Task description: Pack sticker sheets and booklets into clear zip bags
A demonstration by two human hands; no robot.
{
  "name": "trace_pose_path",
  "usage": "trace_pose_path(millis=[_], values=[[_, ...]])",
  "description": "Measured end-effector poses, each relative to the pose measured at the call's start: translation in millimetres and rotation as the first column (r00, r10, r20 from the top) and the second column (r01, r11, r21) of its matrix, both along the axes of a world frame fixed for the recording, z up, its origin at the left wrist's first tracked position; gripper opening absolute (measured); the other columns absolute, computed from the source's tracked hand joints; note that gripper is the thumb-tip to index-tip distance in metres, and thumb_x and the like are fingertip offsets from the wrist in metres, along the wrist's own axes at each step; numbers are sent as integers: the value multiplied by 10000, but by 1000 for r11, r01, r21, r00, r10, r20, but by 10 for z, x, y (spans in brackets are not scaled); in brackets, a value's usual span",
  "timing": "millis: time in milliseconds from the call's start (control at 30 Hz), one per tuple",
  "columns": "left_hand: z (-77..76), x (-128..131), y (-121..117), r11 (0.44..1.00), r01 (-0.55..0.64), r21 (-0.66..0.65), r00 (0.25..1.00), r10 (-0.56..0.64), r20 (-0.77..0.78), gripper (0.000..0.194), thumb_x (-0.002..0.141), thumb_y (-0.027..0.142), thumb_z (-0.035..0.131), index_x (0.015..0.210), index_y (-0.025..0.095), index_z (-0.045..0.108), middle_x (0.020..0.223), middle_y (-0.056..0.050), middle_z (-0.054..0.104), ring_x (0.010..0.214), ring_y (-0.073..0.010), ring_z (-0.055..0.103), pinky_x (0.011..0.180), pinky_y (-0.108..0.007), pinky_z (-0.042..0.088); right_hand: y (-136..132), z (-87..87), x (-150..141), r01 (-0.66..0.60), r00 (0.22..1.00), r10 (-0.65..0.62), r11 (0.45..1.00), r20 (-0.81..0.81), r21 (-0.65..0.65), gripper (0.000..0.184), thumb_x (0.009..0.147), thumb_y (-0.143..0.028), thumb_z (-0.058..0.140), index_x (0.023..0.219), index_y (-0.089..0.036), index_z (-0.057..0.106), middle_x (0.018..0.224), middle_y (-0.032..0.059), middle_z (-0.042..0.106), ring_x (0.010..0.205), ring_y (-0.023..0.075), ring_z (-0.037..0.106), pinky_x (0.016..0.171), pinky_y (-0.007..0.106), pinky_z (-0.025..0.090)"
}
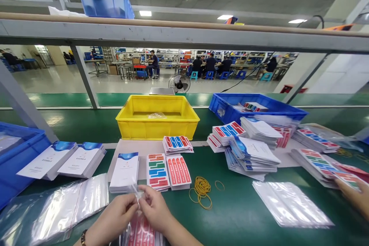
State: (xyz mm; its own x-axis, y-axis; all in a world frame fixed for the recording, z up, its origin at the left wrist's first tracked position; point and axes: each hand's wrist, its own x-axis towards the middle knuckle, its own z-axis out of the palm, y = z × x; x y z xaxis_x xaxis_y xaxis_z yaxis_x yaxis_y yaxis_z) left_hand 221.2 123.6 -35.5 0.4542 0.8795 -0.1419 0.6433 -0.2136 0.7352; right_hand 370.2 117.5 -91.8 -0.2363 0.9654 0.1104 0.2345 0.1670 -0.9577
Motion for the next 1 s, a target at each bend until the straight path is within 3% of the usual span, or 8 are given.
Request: trace_pose_path(millis=[133, 233, 333, 433, 567, 767, 900, 1000], values=[[-189, 85, 92, 992, -57, -113, 969, 82, 231, 310, 803, 403, 402, 640, 150, 478, 640, -9, 524, 609, -130, 446, 569, -227, 314, -3, 7, 55, -19, 923, -147, 906, 356, 424, 337, 825, -187, 346, 1070, -124, 570, 790, 100, 598, 703, 185, 564, 636, 305, 466], [-336, 117, 139, 959, -139, -245, 891, 230, 391, 434, 758, 553, 415, 574, 161, 402, 551, 20, 412, 543, -111, 375, 518, -218, 305, -18, 32, 50, -101, 859, -200, 836, 470, 540, 367, 816, -138, 309, 1096, -105, 544, 764, 108, 581, 652, 187, 543, 571, 303, 461], [-386, 121, 146, 924, -166, -344, 812, 326, 484, 467, 714, 599, 449, 559, 161, 398, 528, 31, 364, 518, -101, 336, 495, -213, 293, -28, 65, 27, -112, 860, -195, 829, 471, 548, 379, 818, -134, 320, 1141, -95, 514, 790, 112, 581, 681, 185, 537, 602, 304, 467], [-370, 92, 140, 923, -169, -346, 779, 340, 527, 435, 691, 555, 515, 556, 151, 430, 550, 26, 379, 541, -101, 338, 509, -207, 296, -34, 136, 13, -78, 927, -110, 878, 358, 472, 360, 791, -172, 422, 1131, -118, 523, 846, 98, 586, 744, 174, 543, 671, 292, 469], [-379, 33, 149, 946, -177, -272, 818, 295, 494, 382, 695, 487, 544, 547, 143, 469, 554, 10, 430, 569, -118, 377, 550, -218, 316, -25, 230, 4, 11, 978, -78, 947, 195, 322, 267, 694, -207, 588, 954, -157, 618, 805, 51, 596, 735, 147, 550, 672, 238, 449], [-389, 14, 133, 978, -124, -167, 883, 186, 432, 387, 718, 498, 494, 556, 147, 508, 596, -27, 510, 609, -152, 442, 600, -240, 343, 17, 219, 13, 78, 979, -114, 975, 167, 207, 194, 760, -222, 486, 683, -144, 645, 627, 30, 579, 590, 110, 527, 557, 197, 388], [-385, 49, 81, 991, -73, -111, 939, 106, 327, 416, 757, 509, 389, 522, 165, 395, 561, -14, 452, 573, -141, 402, 563, -237, 306, 2, 160, 21, 60, 945, -144, 960, 294, 275, 233, 749, -208, 426, 537, -144, 499, 551, 7, 506, 518, 89, 457, 493, 192, 310], [-400, 78, 57, 996, -57, -62, 971, 70, 231, 389, 756, 469, 338, 503, 176, 304, 541, -8, 408, 552, -134, 372, 542, -242, 267, -6, 103, 9, 19, 876, -230, 894, 423, 448, 190, 701, -176, 398, 512, -156, 395, 530, 1, 454, 497, 94, 400, 474, 222, 250]])
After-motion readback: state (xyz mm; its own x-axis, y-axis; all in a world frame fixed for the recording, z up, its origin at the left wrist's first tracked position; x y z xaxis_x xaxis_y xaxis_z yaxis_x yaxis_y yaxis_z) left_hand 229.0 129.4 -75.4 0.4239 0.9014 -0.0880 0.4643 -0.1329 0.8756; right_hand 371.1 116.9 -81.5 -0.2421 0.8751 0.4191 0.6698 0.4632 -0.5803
